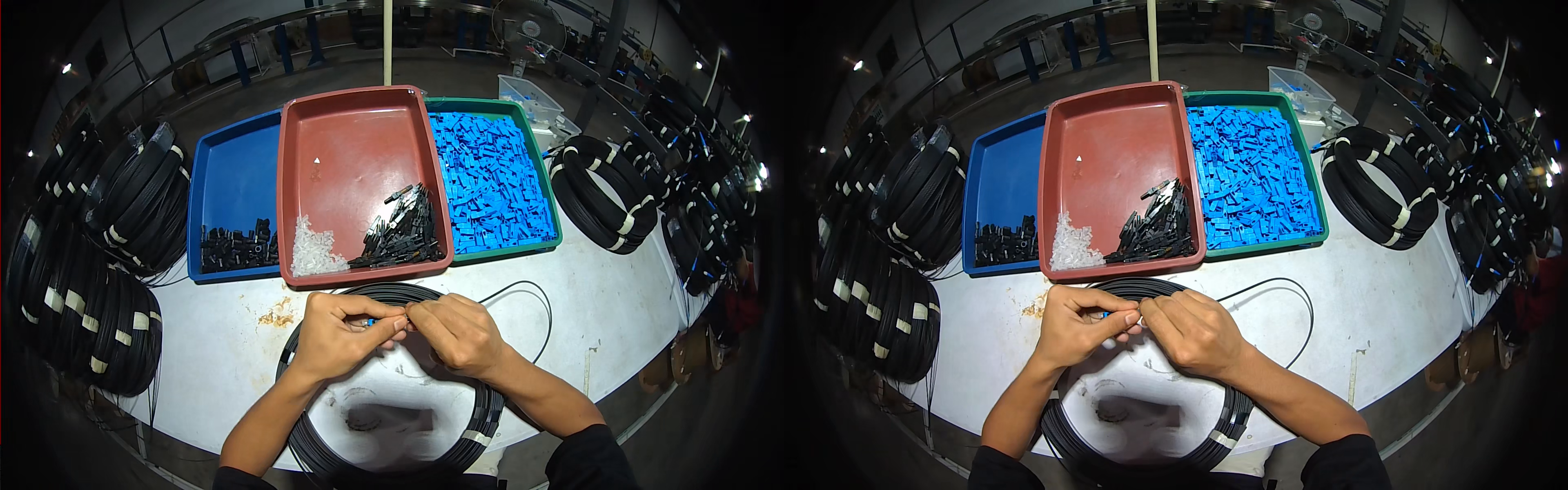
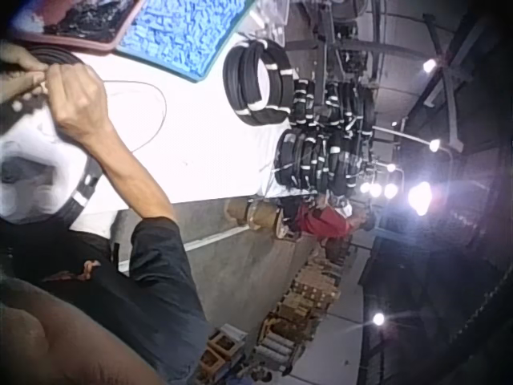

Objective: Assembling electrical wire harnesses by attaching small plastic components and connectors to cables.

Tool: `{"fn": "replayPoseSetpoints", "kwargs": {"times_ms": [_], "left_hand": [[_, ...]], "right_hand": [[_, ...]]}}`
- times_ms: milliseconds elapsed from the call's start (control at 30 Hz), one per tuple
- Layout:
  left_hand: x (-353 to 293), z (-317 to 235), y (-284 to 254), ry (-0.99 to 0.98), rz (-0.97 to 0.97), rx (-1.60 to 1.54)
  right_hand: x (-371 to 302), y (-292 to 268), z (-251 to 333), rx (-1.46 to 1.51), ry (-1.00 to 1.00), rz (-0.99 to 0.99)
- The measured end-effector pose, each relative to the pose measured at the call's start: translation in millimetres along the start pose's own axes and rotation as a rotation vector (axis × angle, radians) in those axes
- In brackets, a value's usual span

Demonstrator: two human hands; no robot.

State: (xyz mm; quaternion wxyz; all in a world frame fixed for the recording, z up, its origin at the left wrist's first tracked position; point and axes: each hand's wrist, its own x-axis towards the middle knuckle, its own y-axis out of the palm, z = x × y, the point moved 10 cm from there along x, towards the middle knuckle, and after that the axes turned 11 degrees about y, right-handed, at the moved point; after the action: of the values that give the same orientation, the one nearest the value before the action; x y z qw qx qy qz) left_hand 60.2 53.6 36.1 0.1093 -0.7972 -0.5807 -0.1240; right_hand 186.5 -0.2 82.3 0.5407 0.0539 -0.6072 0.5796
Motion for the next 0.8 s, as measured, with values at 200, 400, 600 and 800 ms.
{"fn": "replayPoseSetpoints", "kwargs": {"times_ms": [200,400,600,800], "left_hand": [[-10.8,-63.5,25.6,0.759,0.182,0.719],[-26.6,-70.0,29.8,1.021,0.225,0.872],[-1.3,-48.6,7.2,0.490,0.068,0.588],[-1.9,0.8,1.9,-0.015,0.032,-0.073]], "right_hand": [[-3.9,12.2,-27.6,0.284,0.174,0.084],[-3.4,23.9,-32.9,0.381,0.316,0.173],[-1.6,0.6,-12.3,0.104,0.058,-0.035],[-1.6,-2.6,-0.3,0.005,-0.023,-0.031]]}}
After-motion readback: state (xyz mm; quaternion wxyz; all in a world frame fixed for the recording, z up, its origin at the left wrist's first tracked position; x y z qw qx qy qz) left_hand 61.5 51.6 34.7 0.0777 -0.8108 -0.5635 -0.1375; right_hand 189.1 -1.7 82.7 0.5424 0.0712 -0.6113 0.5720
